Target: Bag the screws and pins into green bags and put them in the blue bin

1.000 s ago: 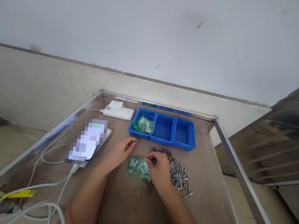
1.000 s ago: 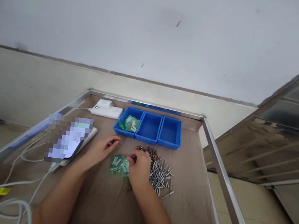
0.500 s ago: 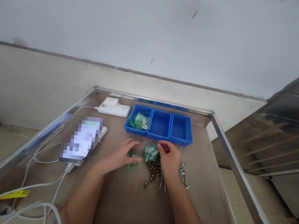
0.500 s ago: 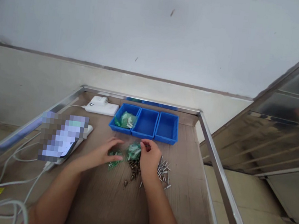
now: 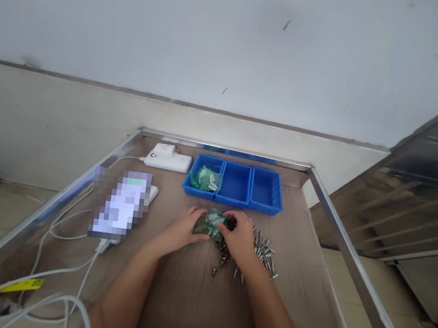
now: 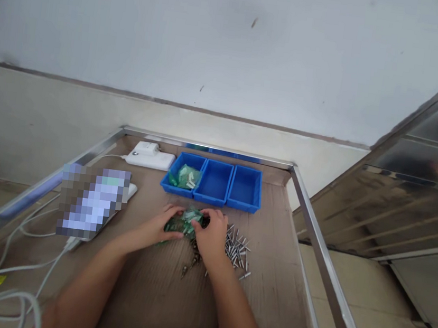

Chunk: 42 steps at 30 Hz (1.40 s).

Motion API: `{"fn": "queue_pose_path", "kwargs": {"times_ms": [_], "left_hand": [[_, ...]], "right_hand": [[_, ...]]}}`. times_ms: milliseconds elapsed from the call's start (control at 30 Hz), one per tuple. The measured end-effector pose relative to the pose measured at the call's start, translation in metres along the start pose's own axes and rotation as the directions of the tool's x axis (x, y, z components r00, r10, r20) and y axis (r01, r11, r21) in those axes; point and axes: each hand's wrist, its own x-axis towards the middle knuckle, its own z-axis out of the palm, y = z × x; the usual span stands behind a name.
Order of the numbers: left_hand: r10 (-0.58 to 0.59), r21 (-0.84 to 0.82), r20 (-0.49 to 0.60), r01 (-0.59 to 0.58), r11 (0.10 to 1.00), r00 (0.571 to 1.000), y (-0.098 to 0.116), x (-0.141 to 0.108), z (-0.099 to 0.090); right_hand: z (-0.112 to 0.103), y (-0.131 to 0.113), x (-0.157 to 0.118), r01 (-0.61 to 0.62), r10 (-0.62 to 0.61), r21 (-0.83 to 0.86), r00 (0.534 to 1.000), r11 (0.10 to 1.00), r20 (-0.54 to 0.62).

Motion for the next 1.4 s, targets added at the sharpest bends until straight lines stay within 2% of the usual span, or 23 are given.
{"fn": "queue_pose_path", "kwargs": {"times_ms": [200, 367, 500, 667, 800, 900, 967, 1100, 1167, 1233, 1400], "left_hand": [[-0.080, -0.053, -0.099, 0.075, 0.996, 0.992, 0.000, 0.008, 0.002], [-0.022, -0.006, -0.175, 0.022, 1.000, 0.984, 0.010, 0.010, -0.012], [0.033, -0.066, -0.286, -0.054, 0.996, 0.958, 0.023, 0.008, -0.024], [0.047, -0.217, -0.302, -0.117, 0.969, 0.952, 0.040, 0.003, -0.033], [-0.051, -0.310, -0.295, -0.045, 0.950, 0.954, 0.042, 0.001, -0.033], [-0.098, -0.328, -0.298, -0.006, 0.945, 0.950, 0.038, 0.000, -0.032], [-0.070, -0.312, -0.292, -0.025, 0.950, 0.954, 0.035, 0.000, -0.032], [0.029, -0.201, -0.312, -0.096, 0.975, 0.950, 0.034, 0.002, -0.033], [0.051, -0.149, -0.338, -0.107, 0.983, 0.940, 0.034, 0.003, -0.034], [0.026, -0.145, -0.343, -0.080, 0.986, 0.939, 0.034, 0.004, -0.034], [-0.179, -0.235, -0.324, 0.104, 0.966, 0.929, 0.035, 0.003, -0.032]], "right_hand": [[-0.003, -0.005, -0.001, -0.035, 0.039, 0.047, 0.996, 0.998, -0.086], [-0.008, -0.014, -0.003, -0.008, 0.031, 0.178, 0.991, 0.984, -0.127], [-0.009, -0.017, -0.004, -0.022, 0.063, 0.284, 0.989, 0.958, -0.136], [-0.005, -0.015, -0.002, -0.111, 0.112, 0.505, 0.993, 0.856, 0.030], [-0.005, -0.020, -0.003, -0.230, 0.140, 0.685, 0.973, 0.691, 0.185], [-0.009, -0.026, -0.004, -0.347, 0.209, 0.730, 0.938, 0.588, 0.277], [-0.011, -0.027, -0.003, -0.398, 0.230, 0.748, 0.917, 0.532, 0.325], [-0.010, -0.021, -0.002, -0.446, 0.184, 0.766, 0.894, 0.462, 0.410], [-0.009, -0.019, -0.002, -0.448, 0.179, 0.763, 0.892, 0.465, 0.415], [-0.009, -0.018, -0.002, -0.413, 0.189, 0.757, 0.909, 0.506, 0.370], [-0.011, -0.024, -0.003, -0.255, 0.132, 0.689, 0.965, 0.678, 0.227]]}}
